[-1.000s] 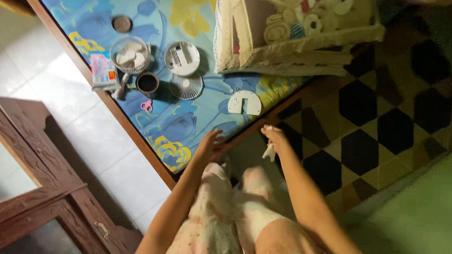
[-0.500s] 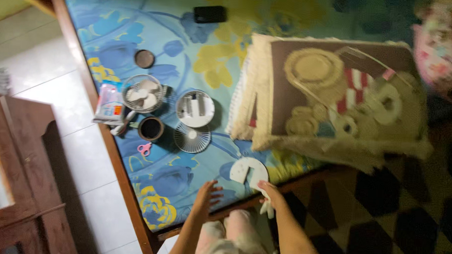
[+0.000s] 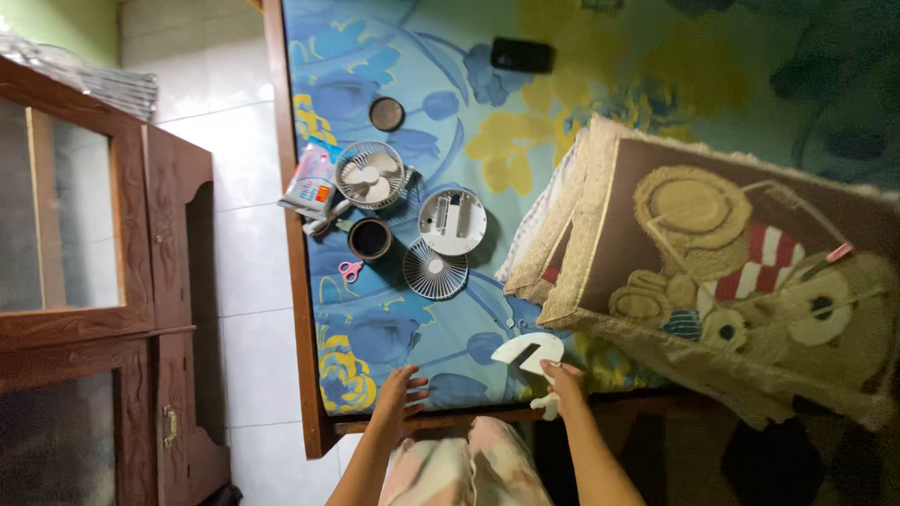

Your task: The person sits on the floor and takes apart a small desk fan, separating the front grille, blades and rear cover. They wipe each part with a wet wipe, then fit the blades and grille back onto the fan body.

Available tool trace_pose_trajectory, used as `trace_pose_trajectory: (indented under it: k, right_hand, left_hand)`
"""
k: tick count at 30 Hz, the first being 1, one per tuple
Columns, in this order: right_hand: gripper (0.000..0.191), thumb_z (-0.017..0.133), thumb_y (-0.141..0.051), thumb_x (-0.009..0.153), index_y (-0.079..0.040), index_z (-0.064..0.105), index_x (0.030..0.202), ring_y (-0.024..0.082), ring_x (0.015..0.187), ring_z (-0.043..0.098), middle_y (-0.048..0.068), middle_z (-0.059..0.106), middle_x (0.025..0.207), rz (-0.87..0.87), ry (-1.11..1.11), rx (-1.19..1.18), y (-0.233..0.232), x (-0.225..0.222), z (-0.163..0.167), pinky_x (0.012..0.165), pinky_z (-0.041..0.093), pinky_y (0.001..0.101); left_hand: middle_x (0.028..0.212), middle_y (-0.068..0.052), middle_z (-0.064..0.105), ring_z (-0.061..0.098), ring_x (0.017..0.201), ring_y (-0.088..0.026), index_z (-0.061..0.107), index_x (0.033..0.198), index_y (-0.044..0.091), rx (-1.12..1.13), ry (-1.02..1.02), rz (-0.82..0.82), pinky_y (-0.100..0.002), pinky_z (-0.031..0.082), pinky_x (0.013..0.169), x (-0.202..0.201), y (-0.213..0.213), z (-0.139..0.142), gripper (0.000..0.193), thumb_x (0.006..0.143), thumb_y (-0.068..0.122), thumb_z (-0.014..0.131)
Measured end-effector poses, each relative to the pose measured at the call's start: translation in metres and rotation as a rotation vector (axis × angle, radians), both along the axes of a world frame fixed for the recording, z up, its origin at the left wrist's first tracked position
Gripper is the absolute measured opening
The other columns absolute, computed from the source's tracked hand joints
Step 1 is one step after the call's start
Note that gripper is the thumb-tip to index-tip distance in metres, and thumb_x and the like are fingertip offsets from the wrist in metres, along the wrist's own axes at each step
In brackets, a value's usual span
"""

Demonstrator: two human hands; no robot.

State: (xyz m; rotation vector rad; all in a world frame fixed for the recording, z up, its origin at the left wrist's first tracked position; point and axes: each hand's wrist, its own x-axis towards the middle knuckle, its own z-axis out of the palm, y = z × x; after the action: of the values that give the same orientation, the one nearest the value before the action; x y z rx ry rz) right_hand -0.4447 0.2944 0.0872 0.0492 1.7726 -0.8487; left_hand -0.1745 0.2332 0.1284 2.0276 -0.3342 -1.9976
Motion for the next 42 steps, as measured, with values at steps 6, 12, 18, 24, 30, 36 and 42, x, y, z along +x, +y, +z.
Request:
trace_pose_trajectory:
  k: [6,12,18,24,30,36,42]
  right_hand:
    - [0.012,0.066,-0.014,0.068,-0.010,0.066,0.079,0.007,0.062,0.049,-0.001,0.062,0.081,0.141,-0.103,-0.137,-0.028,-0.009,0.063,0.049,0.034,0.0219]
    - [0.007,0.064,-0.007,0.068,-0.005,0.063,0.075,0.009,0.057,0.051,0.004,0.061,0.074,0.210,-0.248,-0.475,-0.054,0.014,0.178,0.045,0.036,0.0228]
    - [0.011,0.064,-0.009,0.069,-0.002,0.062,0.077,0.005,0.053,0.046,0.001,0.058,0.068,0.382,-0.177,-0.607,-0.060,0.067,0.267,0.043,0.033,0.0191]
    - [0.029,0.051,-0.027,0.080,-0.004,0.054,0.097,0.009,0.051,0.041,0.007,0.052,0.075,0.266,-0.076,-0.651,-0.072,0.097,0.314,0.045,0.037,0.0219]
    - [0.031,0.041,-0.018,0.075,-0.005,0.052,0.101,0.017,0.067,0.048,0.010,0.050,0.083,-0.220,-0.516,-1.037,-0.101,0.104,0.332,0.064,0.045,0.0327]
    - [0.026,0.044,-0.002,0.078,-0.001,0.052,0.102,0.018,0.078,0.047,0.007,0.053,0.087,0.192,-0.298,-1.234,-0.127,0.154,0.307,0.069,0.040,0.0269]
    - [0.027,0.051,0.001,0.068,-0.005,0.057,0.093,0.028,0.087,0.047,0.013,0.052,0.086,0.955,1.170,-1.168,-0.094,0.171,0.316,0.074,0.041,0.0343]
  left_hand:
    - [0.088,-0.002,0.056,0.050,0.071,-0.018,0.048,0.105,0.014,-0.094,0.067,-0.116,-0.032,0.040,0.062,-0.020,-0.005,0.029,0.041,0.074,0.041,0.049]
    - [0.105,-0.008,0.055,0.052,0.088,-0.022,0.044,0.110,0.010,-0.258,0.676,0.118,-0.037,0.042,0.074,-0.030,-0.035,0.094,0.050,0.078,0.048,0.045]
    - [0.108,-0.013,0.053,0.052,0.100,-0.022,0.046,0.112,-0.003,-0.706,0.985,0.191,-0.036,0.040,0.093,0.005,-0.041,0.194,0.036,0.089,0.024,0.045]
    - [0.107,-0.015,0.054,0.053,0.100,-0.022,0.045,0.111,-0.008,-0.781,0.834,0.173,-0.032,0.042,0.087,0.045,-0.040,0.238,0.039,0.086,0.022,0.045]
    - [0.108,-0.018,0.054,0.054,0.098,-0.026,0.043,0.112,-0.009,-0.661,0.968,0.095,-0.034,0.042,0.088,0.052,-0.039,0.238,0.043,0.086,0.025,0.044]
    - [0.106,-0.019,0.055,0.056,0.095,-0.026,0.045,0.110,-0.009,-0.560,1.151,0.109,-0.034,0.044,0.087,0.043,-0.038,0.234,0.038,0.084,0.018,0.044]
    - [0.086,-0.015,0.059,0.058,0.084,-0.022,0.052,0.089,-0.005,-0.522,1.016,0.123,-0.037,0.047,0.084,0.040,-0.035,0.204,0.016,0.083,0.009,0.047]
